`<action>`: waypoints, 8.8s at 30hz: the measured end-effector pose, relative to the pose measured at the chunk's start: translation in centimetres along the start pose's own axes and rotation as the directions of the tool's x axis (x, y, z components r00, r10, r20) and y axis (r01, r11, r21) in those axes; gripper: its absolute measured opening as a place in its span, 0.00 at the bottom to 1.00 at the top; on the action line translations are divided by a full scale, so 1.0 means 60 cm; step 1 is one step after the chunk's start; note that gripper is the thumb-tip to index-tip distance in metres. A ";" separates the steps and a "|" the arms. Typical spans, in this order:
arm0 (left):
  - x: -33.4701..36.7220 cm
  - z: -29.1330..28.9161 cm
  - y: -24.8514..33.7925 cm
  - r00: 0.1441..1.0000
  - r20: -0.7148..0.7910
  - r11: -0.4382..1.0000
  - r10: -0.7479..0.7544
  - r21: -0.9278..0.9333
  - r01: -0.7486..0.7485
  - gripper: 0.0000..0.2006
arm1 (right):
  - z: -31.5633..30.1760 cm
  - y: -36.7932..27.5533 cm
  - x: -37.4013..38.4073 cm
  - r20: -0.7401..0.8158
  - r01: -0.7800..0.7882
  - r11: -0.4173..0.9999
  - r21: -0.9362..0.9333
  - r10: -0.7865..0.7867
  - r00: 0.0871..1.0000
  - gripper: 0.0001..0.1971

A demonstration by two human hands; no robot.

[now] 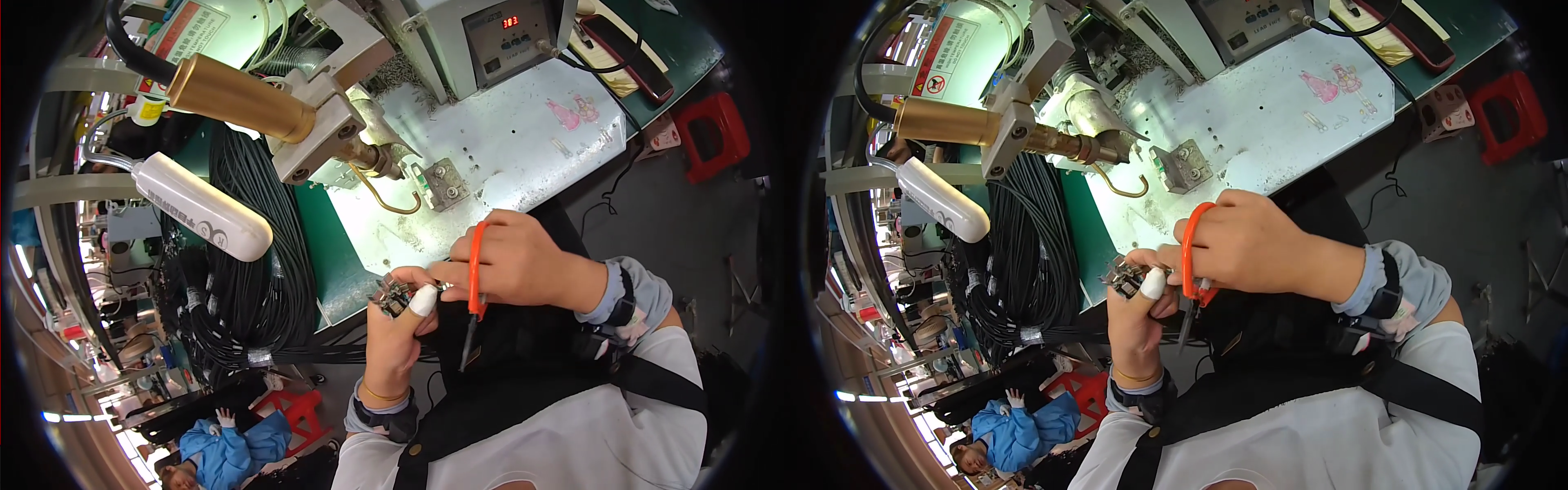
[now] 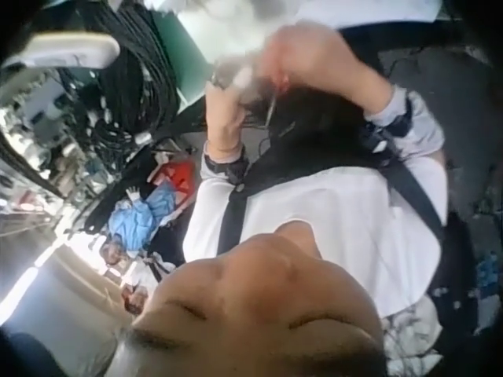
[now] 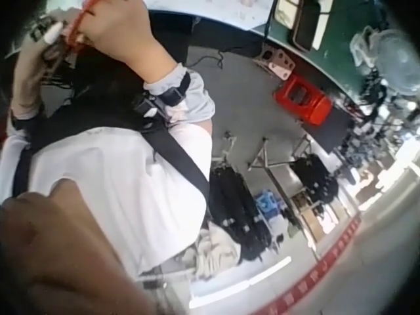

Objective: The person picks up a bundle of wires and uses shears to trim the ends of individual wires one at a time. After trimming the ends, the person places the bundle back onto the table and reaches for another bundle.

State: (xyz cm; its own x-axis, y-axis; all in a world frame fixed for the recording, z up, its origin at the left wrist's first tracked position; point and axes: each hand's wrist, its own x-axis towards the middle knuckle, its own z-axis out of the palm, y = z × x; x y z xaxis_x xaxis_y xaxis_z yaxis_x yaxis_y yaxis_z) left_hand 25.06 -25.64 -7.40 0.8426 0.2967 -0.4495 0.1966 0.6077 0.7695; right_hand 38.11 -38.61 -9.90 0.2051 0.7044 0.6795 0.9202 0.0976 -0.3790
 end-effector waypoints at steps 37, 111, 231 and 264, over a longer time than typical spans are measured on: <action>-0.023 0.019 -0.022 0.887 -0.126 0.848 0.443 0.380 -0.370 0.08 | -0.022 -0.059 -0.012 0.350 -0.643 0.760 0.096 0.579 0.736 0.16; 0.132 0.013 0.053 0.967 -0.181 0.900 0.180 0.426 -0.089 0.13 | 0.027 0.071 0.058 0.420 -0.751 0.074 0.656 0.791 0.445 0.06; -0.010 0.031 -0.004 0.979 -0.177 0.962 0.101 0.269 -0.050 0.07 | 0.000 -0.039 -0.019 -0.040 -0.372 0.760 0.533 0.461 0.887 0.09; -0.011 0.023 -0.023 0.826 -0.130 0.751 0.549 0.511 -0.419 0.09 | 0.008 -0.052 -0.025 0.332 -0.682 0.727 0.078 0.626 0.705 0.15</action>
State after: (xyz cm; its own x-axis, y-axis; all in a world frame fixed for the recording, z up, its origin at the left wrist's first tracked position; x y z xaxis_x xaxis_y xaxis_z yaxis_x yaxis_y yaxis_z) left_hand 24.92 -27.70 -7.51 0.7386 0.6741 -0.0077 0.0508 -0.0442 0.9977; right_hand 34.74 -39.64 -10.06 0.6104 0.7914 0.0332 0.5025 -0.3546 -0.7885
